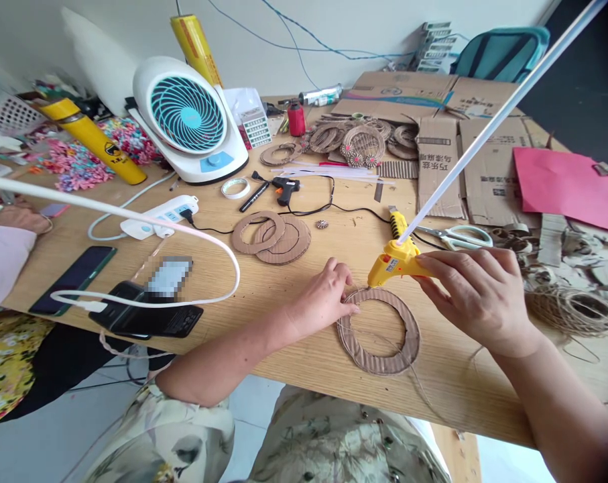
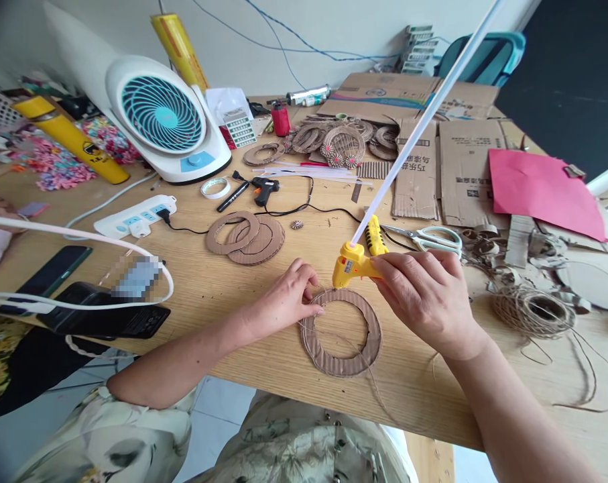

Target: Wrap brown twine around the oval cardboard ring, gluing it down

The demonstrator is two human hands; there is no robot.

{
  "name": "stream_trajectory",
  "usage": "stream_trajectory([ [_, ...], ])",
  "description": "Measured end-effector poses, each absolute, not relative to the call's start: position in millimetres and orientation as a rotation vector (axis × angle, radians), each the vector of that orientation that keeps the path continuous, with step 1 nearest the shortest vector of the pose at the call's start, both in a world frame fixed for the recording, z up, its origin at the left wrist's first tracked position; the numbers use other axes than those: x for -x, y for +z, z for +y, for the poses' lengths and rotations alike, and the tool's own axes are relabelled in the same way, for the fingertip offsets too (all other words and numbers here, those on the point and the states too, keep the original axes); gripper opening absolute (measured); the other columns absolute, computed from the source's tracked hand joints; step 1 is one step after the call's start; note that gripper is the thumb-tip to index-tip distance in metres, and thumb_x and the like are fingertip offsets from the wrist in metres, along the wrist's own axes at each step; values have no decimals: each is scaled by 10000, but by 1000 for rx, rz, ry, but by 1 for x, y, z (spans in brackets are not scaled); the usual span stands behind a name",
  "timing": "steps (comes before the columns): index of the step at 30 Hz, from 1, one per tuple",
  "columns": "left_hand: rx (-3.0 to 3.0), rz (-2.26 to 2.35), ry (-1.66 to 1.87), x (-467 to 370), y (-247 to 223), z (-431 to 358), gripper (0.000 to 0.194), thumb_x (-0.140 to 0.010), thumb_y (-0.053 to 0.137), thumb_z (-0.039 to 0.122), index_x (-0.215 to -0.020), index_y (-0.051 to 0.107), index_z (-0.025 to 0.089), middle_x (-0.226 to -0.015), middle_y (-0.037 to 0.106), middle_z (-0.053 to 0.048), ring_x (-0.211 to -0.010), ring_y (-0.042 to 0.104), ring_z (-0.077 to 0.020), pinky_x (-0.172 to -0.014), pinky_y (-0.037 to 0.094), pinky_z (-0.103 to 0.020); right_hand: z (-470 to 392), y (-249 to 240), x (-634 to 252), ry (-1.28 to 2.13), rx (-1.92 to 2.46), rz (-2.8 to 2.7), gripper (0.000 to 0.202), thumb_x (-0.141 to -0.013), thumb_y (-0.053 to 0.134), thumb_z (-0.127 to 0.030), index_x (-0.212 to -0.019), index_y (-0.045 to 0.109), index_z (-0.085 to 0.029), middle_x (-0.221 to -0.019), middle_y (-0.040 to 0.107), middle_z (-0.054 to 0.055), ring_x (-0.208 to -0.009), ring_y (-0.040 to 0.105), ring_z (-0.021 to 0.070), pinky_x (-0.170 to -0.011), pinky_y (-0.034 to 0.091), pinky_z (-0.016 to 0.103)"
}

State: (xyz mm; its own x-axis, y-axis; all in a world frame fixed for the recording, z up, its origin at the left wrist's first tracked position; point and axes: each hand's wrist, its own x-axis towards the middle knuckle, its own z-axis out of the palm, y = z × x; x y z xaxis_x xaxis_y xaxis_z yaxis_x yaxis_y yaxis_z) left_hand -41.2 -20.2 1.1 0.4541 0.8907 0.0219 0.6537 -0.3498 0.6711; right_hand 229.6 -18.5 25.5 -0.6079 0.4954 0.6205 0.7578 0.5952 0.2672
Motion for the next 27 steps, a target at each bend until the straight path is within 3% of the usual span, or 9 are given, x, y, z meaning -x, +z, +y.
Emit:
stream_trajectory([
  [7, -2112, 1287, 491, 42, 1, -19, 469, -706, 855, 122, -912, 443, 208, -1047, 463, -28, -793, 581, -153, -778, 550, -346, -13, 27, -241, -566, 923, -2339, 513, -876, 709, -238, -1348, 538, -342, -1104, 745, 7, -885, 633, 220, -850, 421, 422],
  [16, -2206, 1266, 477, 44, 5, -19, 419, -763, 840, 242, -947, 465, 204, -1045, 496, -20, -808, 582, -158, -761, 517, -325, 15, -5, -251, -226, 1252, -2054, 381, -889, 680, -327, -1250, 588, -243, -1069, 666, 120, -959, 627, 274, -780, 503, 395],
  [23, -2135, 1178, 739, 42, 11, -17, 105, -950, 542, 152, -994, 474, 219, -910, 620, 1, -828, 634, -146, -752, 505, -271, 31, -29, -256, -186, 1321, -2057, 348, -900, 659, -369, -1213, 607, -227, -1023, 677, 143, -909, 623, 296, -746, 481, 418],
  [27, -2042, 1146, 805, 42, 11, -18, 128, -993, 398, 153, -1046, 494, 220, -842, 658, 5, -823, 680, -137, -737, 522, -250, 37, -37, -261, -204, 1337, -2086, 414, -896, 650, -463, -1231, 611, -222, -1005, 673, 132, -912, 623, 303, -751, 468, 428],
])
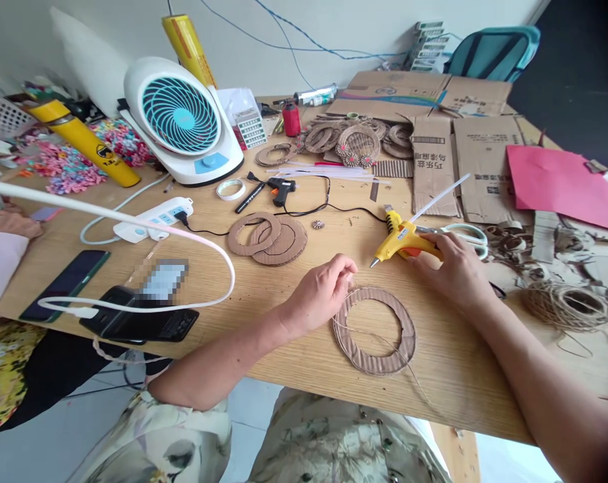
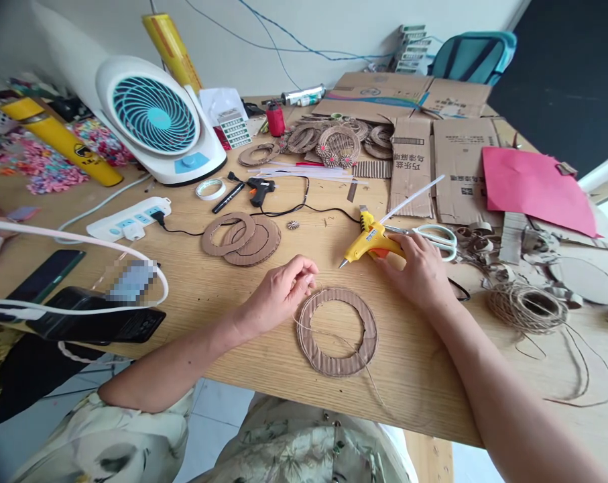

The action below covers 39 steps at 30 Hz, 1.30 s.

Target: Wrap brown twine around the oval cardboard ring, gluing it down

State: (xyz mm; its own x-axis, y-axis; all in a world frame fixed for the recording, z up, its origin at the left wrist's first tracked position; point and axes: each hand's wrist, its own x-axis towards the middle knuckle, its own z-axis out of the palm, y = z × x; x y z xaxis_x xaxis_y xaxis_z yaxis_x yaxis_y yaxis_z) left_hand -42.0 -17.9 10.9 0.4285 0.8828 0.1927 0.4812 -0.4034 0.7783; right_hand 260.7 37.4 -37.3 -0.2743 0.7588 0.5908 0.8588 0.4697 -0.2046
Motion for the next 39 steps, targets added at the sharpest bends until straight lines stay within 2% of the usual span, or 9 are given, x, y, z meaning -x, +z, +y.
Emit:
stream_trajectory([
  [3, -2016, 1097, 817, 42, 12, -19, 171, -1007, 349, 155, -1064, 498, 214, -820, 661, 7, -798, 686, -124, -742, 527, -240, 31, -28, -255, -305, 1371, -2077, 471, -877, 661, -517, -1246, 609, -228, -1046, 666, 134, -924, 613, 310, -761, 455, 435],
  [5, -2054, 1059, 811, 41, 12, -19, 202, -989, 341, 118, -1080, 497, 211, -832, 668, 5, -807, 686, -122, -759, 524, -242, 18, -17, -239, -398, 1330, -2064, 429, -871, 681, -472, -1218, 625, -227, -1072, 662, 135, -950, 603, 310, -798, 449, 447],
  [7, -2115, 1024, 796, 39, 12, -20, 211, -962, 375, 91, -1088, 494, 212, -863, 678, 2, -828, 688, -124, -765, 516, -240, 2, -7, -216, -234, 1146, -2157, 269, -908, 637, -300, -1169, 628, -237, -966, 663, 80, -918, 614, 261, -806, 463, 415],
  [8, -2139, 1006, 796, 39, 12, -21, 200, -949, 406, 88, -1077, 493, 214, -883, 681, 1, -832, 687, -124, -762, 512, -237, -6, -3, -203, -48, 1052, -2242, 274, -919, 605, -231, -1193, 612, -233, -951, 665, 68, -911, 620, 238, -808, 475, 396],
  [12, -2194, 974, 827, 37, 10, -20, 140, -899, 571, 137, -984, 494, 217, -888, 648, 11, -798, 645, -121, -744, 500, -226, -26, -2, -170, 331, 971, -2295, 150, -910, 591, -173, -1050, 604, -223, -859, 631, 47, -789, 592, 196, -701, 473, 348],
  [16, -2270, 1017, 784, 40, 5, -15, 82, -903, 605, 138, -903, 544, 193, -868, 599, 8, -743, 596, -113, -696, 476, -224, -22, -11, -175, 415, 1006, -2240, 125, -891, 585, -108, -933, 598, -225, -848, 616, 25, -775, 587, 170, -698, 458, 325],
  [24, -2529, 1095, 362, 44, 0, -16, 113, -964, 576, 146, -950, 683, 176, -968, 655, -20, -852, 649, -136, -762, 497, -235, -14, -18, -191, 352, 1100, -2309, 101, -873, 558, -114, -868, 534, -212, -828, 617, 24, -766, 574, 173, -730, 442, 333],
  [31, -2801, 1082, 93, 41, 6, -24, 191, -988, 492, 109, -916, 662, 157, -928, 634, -29, -837, 616, -158, -703, 502, -261, -10, -19, -201, 463, 1094, -2347, 140, -858, 532, -80, -884, 516, -216, -830, 595, 8, -750, 561, 145, -672, 447, 269],
  [39, -2953, 1021, -144, 35, 13, -32, 234, -964, 433, 41, -1066, 626, 126, -1042, 640, -71, -963, 602, -222, -722, 539, -326, -8, -17, -205, 504, 1055, -2417, 149, -872, 518, -68, -891, 512, -215, -853, 583, 23, -766, 558, 157, -696, 453, 290],
])
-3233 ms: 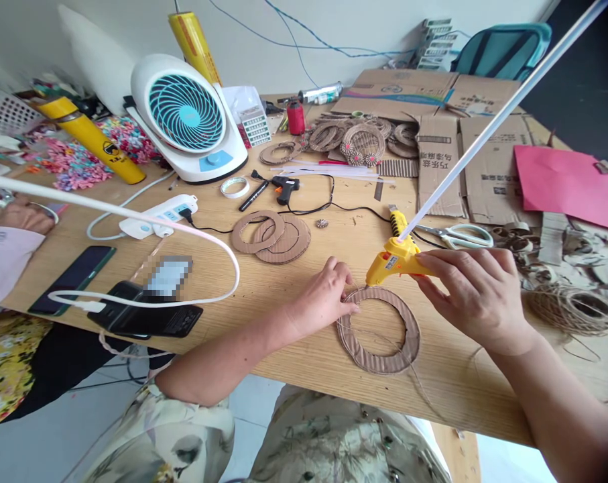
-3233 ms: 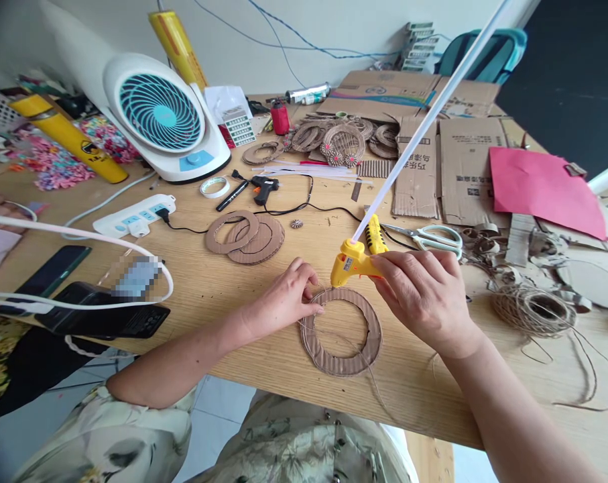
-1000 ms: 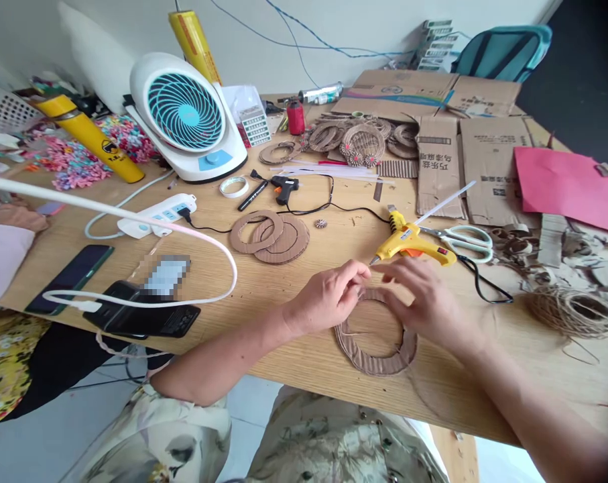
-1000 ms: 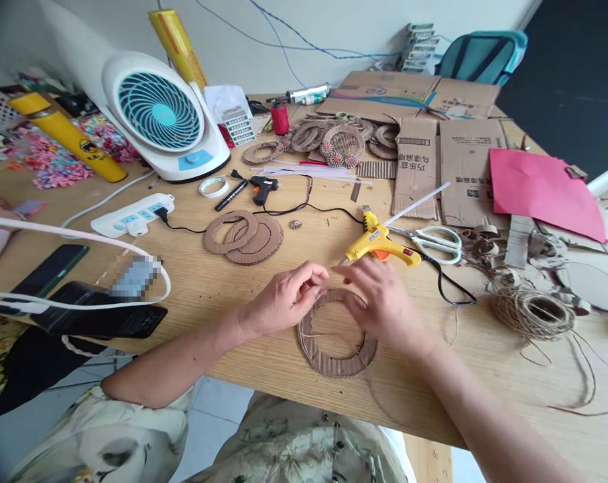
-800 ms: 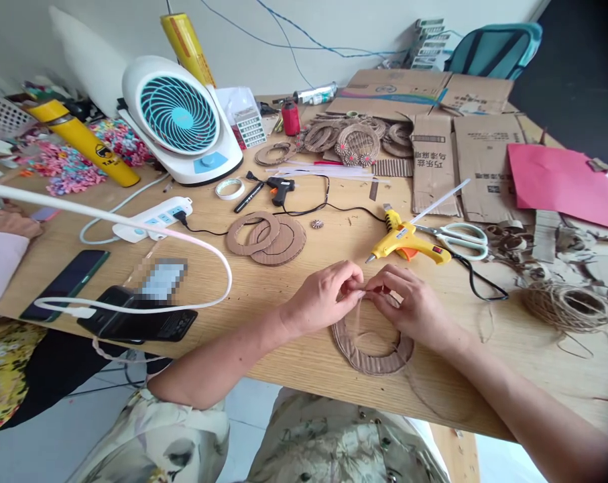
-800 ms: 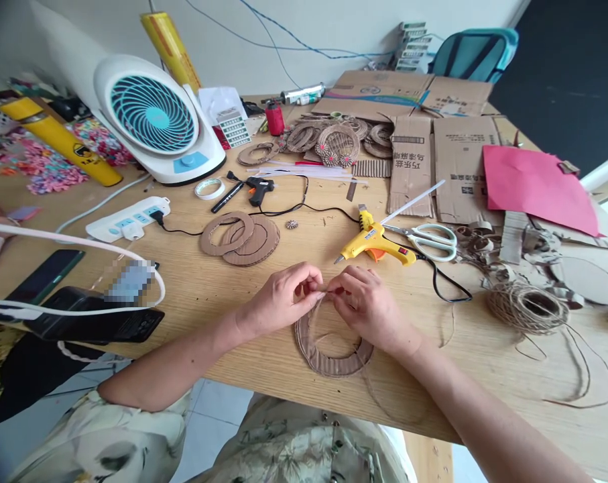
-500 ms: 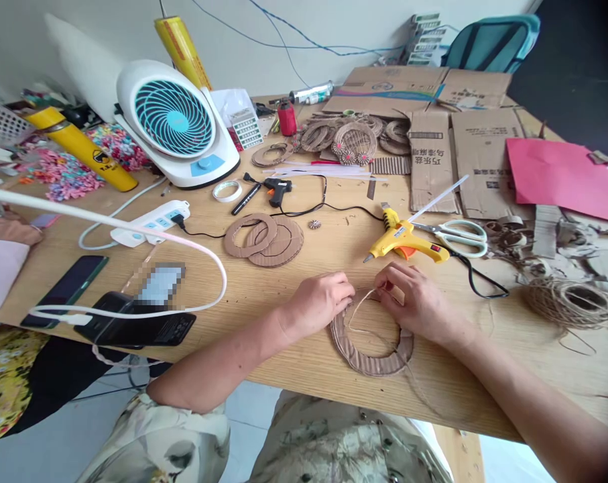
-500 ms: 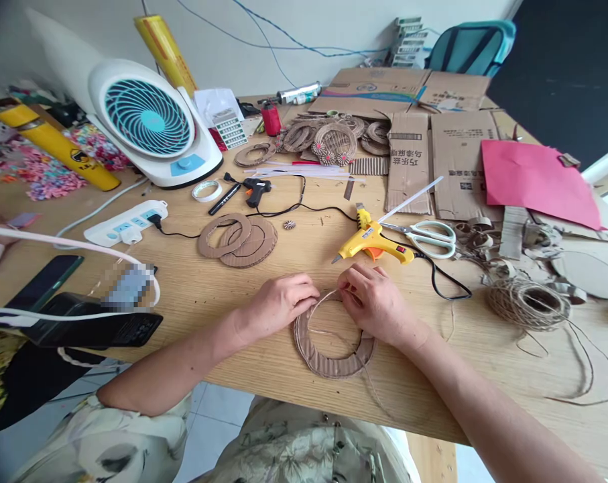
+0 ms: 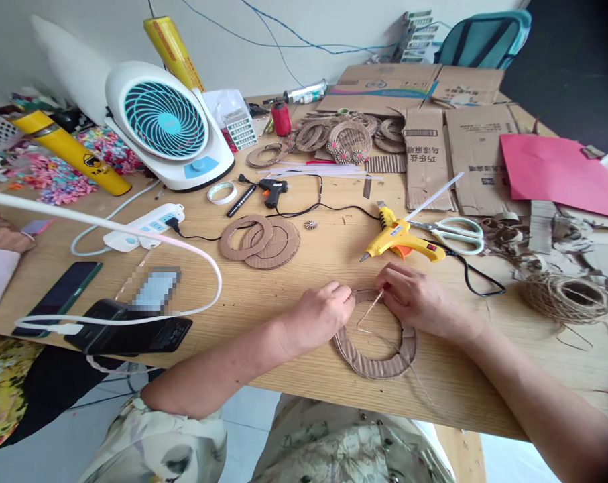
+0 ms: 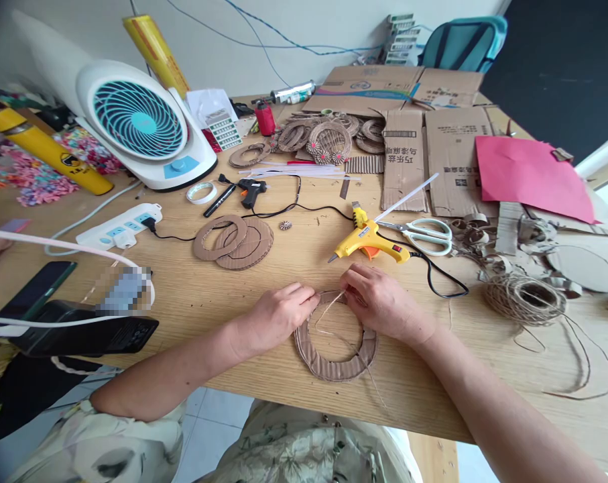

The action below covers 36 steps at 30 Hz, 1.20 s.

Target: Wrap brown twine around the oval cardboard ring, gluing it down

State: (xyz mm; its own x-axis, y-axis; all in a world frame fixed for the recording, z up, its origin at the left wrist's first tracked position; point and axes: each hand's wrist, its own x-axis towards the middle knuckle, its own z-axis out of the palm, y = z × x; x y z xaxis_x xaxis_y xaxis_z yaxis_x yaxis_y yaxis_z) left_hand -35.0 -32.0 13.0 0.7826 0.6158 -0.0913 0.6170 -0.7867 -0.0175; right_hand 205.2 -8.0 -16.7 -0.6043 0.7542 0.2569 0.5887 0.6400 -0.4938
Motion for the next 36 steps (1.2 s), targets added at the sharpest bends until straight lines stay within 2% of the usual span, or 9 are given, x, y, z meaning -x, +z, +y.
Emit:
stream_trajectory([
  [8, -3058, 1020, -215, 30, 9, -38, 221, -962, 449, 61, -1118, 605, 78, -1041, 625, -109, -953, 599, -230, -637, 528, -315, -9, -13, -204, 446, 1012, -2454, 114, -926, 488, -104, -902, 529, -208, -859, 591, 39, -769, 572, 162, -699, 459, 296],
  [17, -3111, 1023, -214, 29, 8, -40, 352, -1010, 385, 92, -1335, 508, 35, -1044, 613, -117, -977, 592, -214, -694, 547, -289, -10, -12, -202, 432, 1027, -2453, 108, -960, 477, -150, -892, 542, -205, -838, 580, 34, -754, 565, 156, -683, 451, 288],
  [23, -3104, 1056, -299, 25, 7, -42, 297, -994, 431, 87, -1245, 586, 56, -1133, 601, -126, -1009, 595, -223, -675, 554, -282, -10, -11, -202, 437, 1024, -2452, 101, -957, 478, -155, -901, 548, -203, -842, 591, 38, -755, 571, 157, -678, 456, 288],
  [29, -3140, 1067, -240, 25, 5, -42, 374, -1011, 428, 109, -1370, 490, 26, -1064, 606, -118, -983, 595, -207, -718, 557, -286, -9, -12, -203, 421, 1013, -2456, 123, -971, 461, -176, -903, 560, -202, -841, 596, 44, -754, 576, 163, -675, 462, 298],
  [36, -3098, 1079, -253, 24, 8, -41, 302, -995, 447, 99, -1277, 555, 101, -1081, 598, -102, -978, 589, -207, -706, 538, -288, -9, -12, -202, 429, 1015, -2452, 137, -967, 460, -181, -901, 577, -205, -844, 605, 51, -755, 578, 168, -674, 465, 305],
])
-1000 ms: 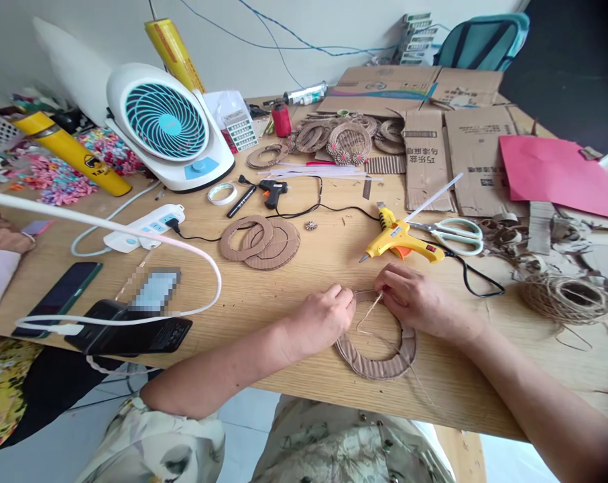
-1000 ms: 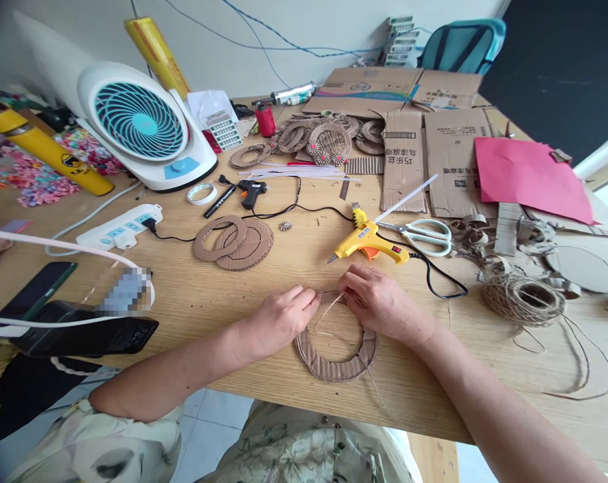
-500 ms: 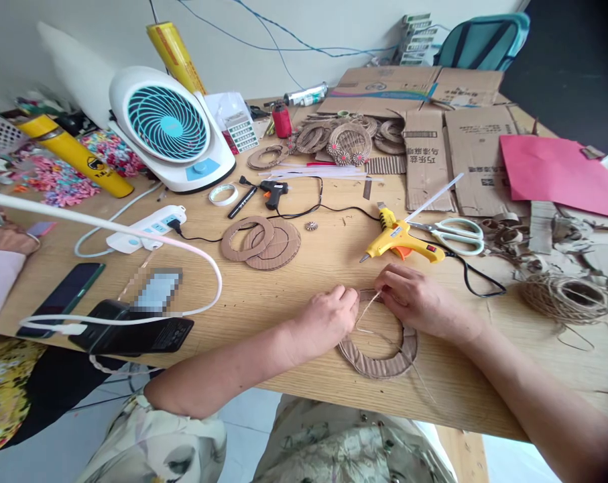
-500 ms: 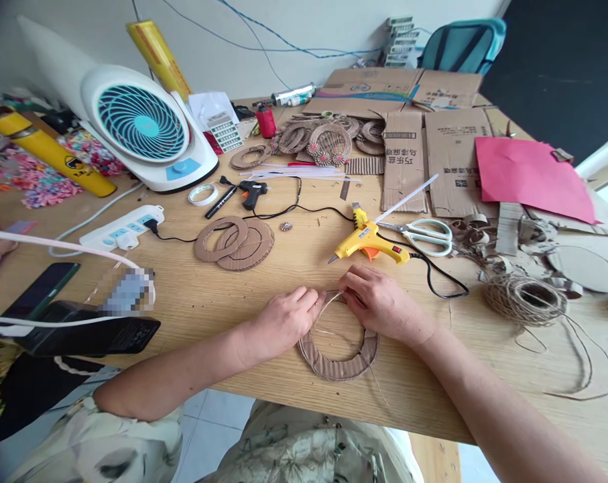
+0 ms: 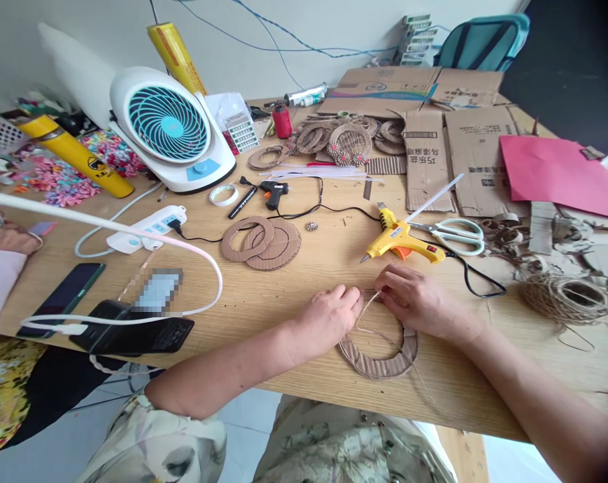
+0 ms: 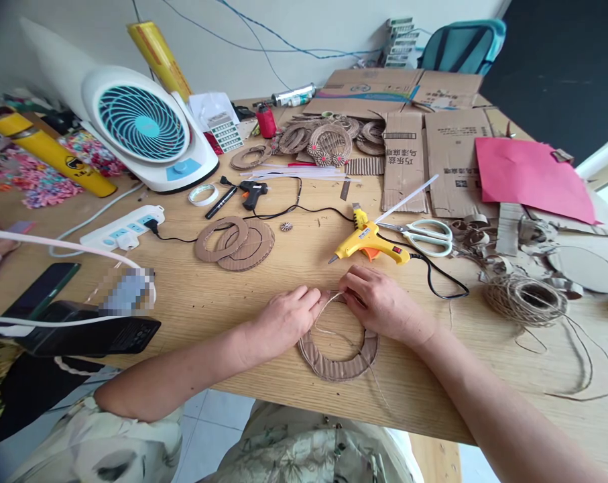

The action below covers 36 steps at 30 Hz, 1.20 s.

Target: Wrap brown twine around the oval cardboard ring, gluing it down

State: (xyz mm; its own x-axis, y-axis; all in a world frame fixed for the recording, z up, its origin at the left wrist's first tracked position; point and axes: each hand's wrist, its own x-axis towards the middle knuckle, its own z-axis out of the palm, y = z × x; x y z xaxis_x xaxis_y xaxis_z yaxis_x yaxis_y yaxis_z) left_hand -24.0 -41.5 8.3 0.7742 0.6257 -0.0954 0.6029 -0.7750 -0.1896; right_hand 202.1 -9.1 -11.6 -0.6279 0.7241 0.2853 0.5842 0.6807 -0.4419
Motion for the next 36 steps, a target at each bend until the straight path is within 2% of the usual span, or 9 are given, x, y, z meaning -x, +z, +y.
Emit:
stream_trajectory([
  [4, 2826, -985, 237, 23, 10, -41, 389, -982, 466, 90, -1370, 481, 80, -1105, 602, -105, -996, 593, -211, -720, 549, -295, -9, -11, -201, 422, 988, -2437, 133, -957, 468, -166, -911, 588, -202, -859, 611, 52, -775, 585, 166, -693, 474, 299],
  [7, 2864, -1004, 209, 25, 12, -37, 386, -978, 468, 86, -1363, 477, 106, -1109, 607, -90, -995, 601, -206, -758, 556, -300, -9, -11, -202, 414, 989, -2453, 119, -952, 481, -161, -924, 590, -200, -865, 604, 52, -785, 583, 169, -703, 476, 301],
  [15, 3000, -1277, -6, 38, 16, -26, 209, -958, 464, 31, -1039, 605, 162, -988, 632, -31, -840, 626, -141, -721, 529, -247, -7, -13, -204, 449, 968, -2484, 118, -951, 483, -140, -928, 579, -206, -887, 594, 56, -784, 569, 165, -705, 470, 304],
  [24, 2981, -1088, 50, 37, 16, -29, 234, -967, 488, 77, -1153, 594, 173, -1094, 614, -57, -988, 611, -182, -749, 536, -272, -6, -16, -205, 446, 971, -2473, 121, -944, 492, -159, -916, 600, -204, -876, 603, 58, -785, 583, 172, -707, 475, 309],
  [28, 2945, -1090, 78, 34, 16, -31, 251, -960, 492, 69, -1166, 583, 181, -1069, 610, -49, -967, 610, -178, -696, 526, -259, -7, -13, -204, 441, 975, -2477, 126, -931, 495, -143, -917, 603, -208, -870, 611, 58, -778, 596, 173, -696, 481, 306],
  [36, 2887, -1071, 83, 31, 7, -30, 350, -1027, 422, 145, -1363, 514, 186, -1119, 604, -71, -961, 616, -189, -698, 543, -283, -6, -15, -203, 408, 952, -2483, 116, -938, 500, -142, -927, 595, -207, -886, 600, 59, -794, 581, 173, -711, 480, 309],
])
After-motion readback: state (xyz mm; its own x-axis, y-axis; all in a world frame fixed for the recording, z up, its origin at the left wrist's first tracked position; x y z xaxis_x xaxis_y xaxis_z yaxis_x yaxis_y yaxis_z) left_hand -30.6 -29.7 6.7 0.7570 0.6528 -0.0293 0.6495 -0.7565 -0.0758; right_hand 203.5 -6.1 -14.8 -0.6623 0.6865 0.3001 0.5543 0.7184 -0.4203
